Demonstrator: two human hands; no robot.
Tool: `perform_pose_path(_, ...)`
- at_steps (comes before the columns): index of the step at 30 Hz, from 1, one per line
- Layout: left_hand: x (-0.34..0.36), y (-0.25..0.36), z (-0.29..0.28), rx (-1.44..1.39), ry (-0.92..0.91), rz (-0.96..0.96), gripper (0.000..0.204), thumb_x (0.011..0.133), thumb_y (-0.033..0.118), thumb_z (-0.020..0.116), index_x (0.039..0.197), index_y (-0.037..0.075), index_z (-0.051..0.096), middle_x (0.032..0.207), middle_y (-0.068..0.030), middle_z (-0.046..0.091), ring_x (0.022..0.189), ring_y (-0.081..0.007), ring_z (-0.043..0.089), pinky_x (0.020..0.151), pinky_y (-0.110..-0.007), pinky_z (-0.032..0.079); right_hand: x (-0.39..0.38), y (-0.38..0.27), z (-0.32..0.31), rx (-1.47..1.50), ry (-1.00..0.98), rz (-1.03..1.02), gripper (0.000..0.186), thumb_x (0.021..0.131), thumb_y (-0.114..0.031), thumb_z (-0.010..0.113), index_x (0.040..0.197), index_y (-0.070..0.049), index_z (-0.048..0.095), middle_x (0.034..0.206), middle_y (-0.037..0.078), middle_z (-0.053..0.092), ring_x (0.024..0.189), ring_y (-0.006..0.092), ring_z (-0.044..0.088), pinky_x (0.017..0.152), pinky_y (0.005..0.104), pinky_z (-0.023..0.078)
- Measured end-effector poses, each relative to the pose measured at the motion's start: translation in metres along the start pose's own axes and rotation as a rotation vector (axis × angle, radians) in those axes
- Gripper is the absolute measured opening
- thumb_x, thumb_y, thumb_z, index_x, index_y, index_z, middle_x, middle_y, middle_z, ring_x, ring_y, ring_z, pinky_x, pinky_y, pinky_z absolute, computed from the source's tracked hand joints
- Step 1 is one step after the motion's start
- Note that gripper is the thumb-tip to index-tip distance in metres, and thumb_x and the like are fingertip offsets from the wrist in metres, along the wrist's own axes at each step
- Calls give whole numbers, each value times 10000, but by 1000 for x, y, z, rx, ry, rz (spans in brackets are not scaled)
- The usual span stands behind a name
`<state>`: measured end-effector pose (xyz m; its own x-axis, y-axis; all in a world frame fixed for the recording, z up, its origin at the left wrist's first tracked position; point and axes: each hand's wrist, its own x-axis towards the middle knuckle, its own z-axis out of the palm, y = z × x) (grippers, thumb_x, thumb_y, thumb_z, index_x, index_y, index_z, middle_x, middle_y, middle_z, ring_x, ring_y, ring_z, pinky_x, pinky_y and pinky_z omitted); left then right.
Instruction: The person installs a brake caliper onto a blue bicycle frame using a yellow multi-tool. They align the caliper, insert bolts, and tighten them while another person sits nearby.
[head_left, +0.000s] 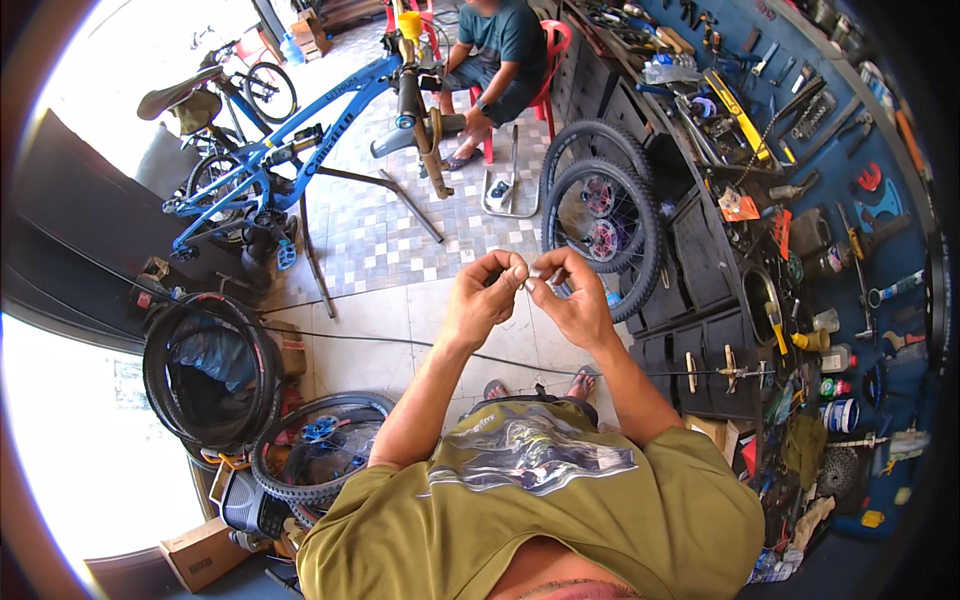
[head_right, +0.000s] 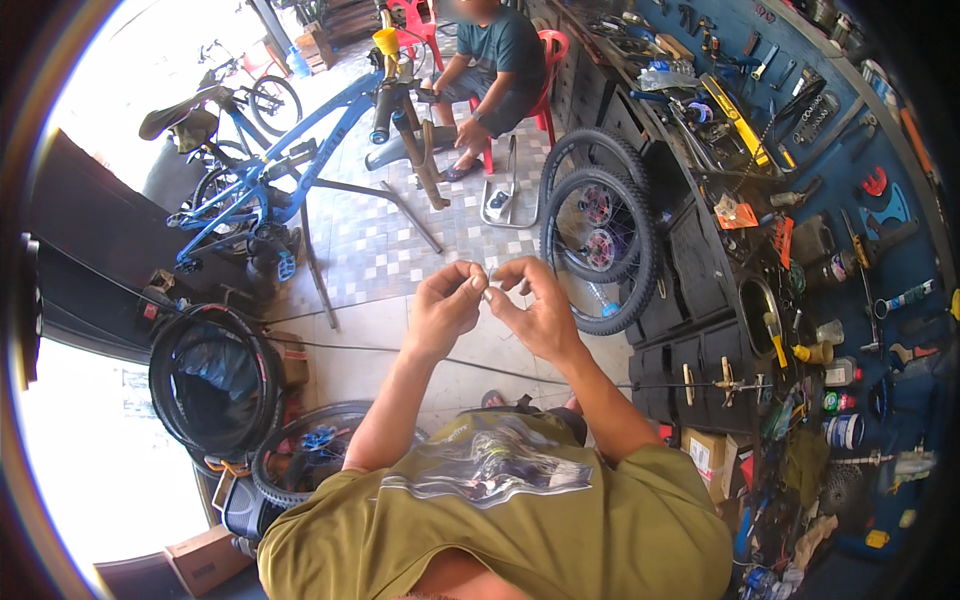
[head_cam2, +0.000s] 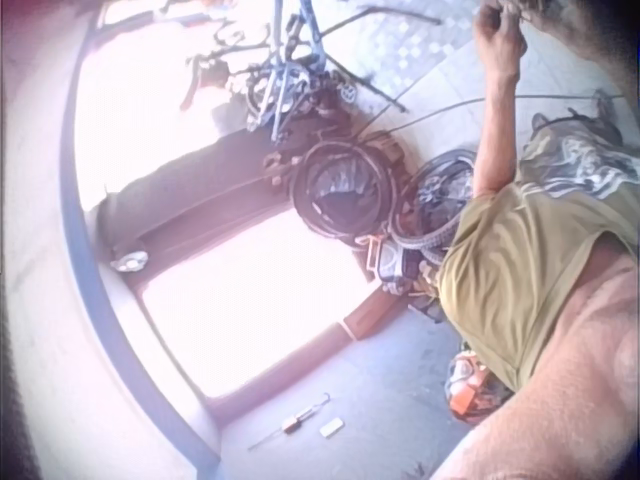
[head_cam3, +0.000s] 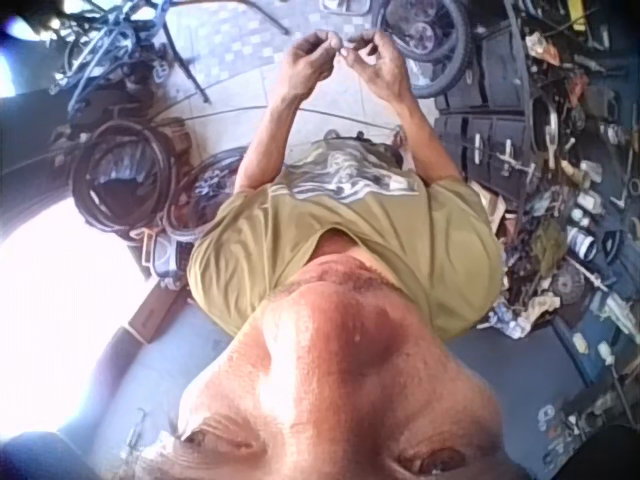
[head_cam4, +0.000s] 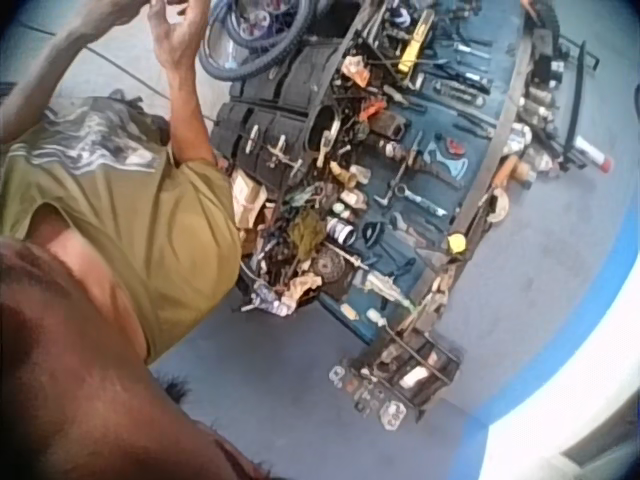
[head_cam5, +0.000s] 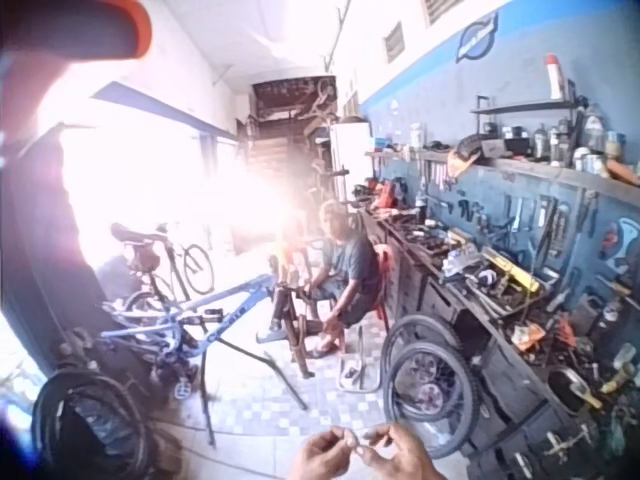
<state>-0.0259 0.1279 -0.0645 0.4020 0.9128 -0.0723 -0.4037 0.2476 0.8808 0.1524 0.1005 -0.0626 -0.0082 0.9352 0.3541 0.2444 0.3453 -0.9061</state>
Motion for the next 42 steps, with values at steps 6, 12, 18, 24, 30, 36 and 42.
perform_pose_path(6, 7, -9, 7, -76, 156, 35, 181, 993, 208, 718, 1024, 38, 664, 744, 39, 584, 491, -20, 428, 423, -201, 327, -1, -13, 12, -361, 136, -287, 331, 786, -79, 834, 1037, -45, 620, 991, 99, 666, 918, 275, 614, 824, 387, 491)
perform_pose_path(12, 2, -11, 9, -56, 169, 43, 157, 993, 181, 711, 1019, 33, 665, 752, 27, 599, 488, -21, 423, 428, -203, 318, -4, 2, 15, -365, 156, -248, 306, 804, -85, 829, 1028, -61, 622, 942, 84, 685, 895, 285, 634, 796, 416, 484)
perform_pose_path(18, -3, -13, 12, -68, 158, 13, 133, 1014, 167, 668, 1066, 45, 658, 742, 25, 584, 513, -34, 408, 454, -211, 289, -6, 10, 20, -282, 203, -208, 281, 830, -78, 811, 1031, -61, 616, 913, 78, 689, 860, 271, 660, 788, 392, 499)
perform_pose_path(24, 2, -26, -10, -469, 116, -155, 268, 1036, 308, 613, 1160, 73, 643, 1051, -74, 673, 663, -90, 519, 561, -251, 426, -7, 19, 12, -264, 207, -158, 193, 890, -61, 750, 1011, -41, 601, 897, 75, 668, 807, 223, 649, 746, 360, 515)
perform_pose_path(30, -2, -18, -18, -693, 80, -141, 529, 1017, 535, 545, 1244, 66, 637, 1305, -186, 628, 967, -257, 670, 874, -412, 586, -1, 7, -7, -326, 175, -167, 131, 955, -57, 677, 1078, -48, 719, 909, 61, 652, 742, 162, 601, 708, 308, 508)
perform_pose_path(36, -2, -9, -11, -743, 73, -65, 729, 981, 648, 532, 1366, 29, 546, 1458, -258, 517, 1384, -403, 489, 1107, -628, 428, -2, -2, -13, -337, 73, -91, 166, 900, -137, 732, 1052, -73, 760, 866, 54, 623, 688, 186, 600, 611, 322, 492)
perform_pose_path(42, -4, -11, -9, -726, 46, 8, 753, 990, 669, 487, 1386, 31, 534, 1507, -257, 477, 1441, -401, 424, 1126, -597, 387, -6, -22, 2, -502, -76, -172, 291, 790, -304, 845, 1009, -124, 779, 893, 38, 655, 766, 246, 677, 681, 379, 531)
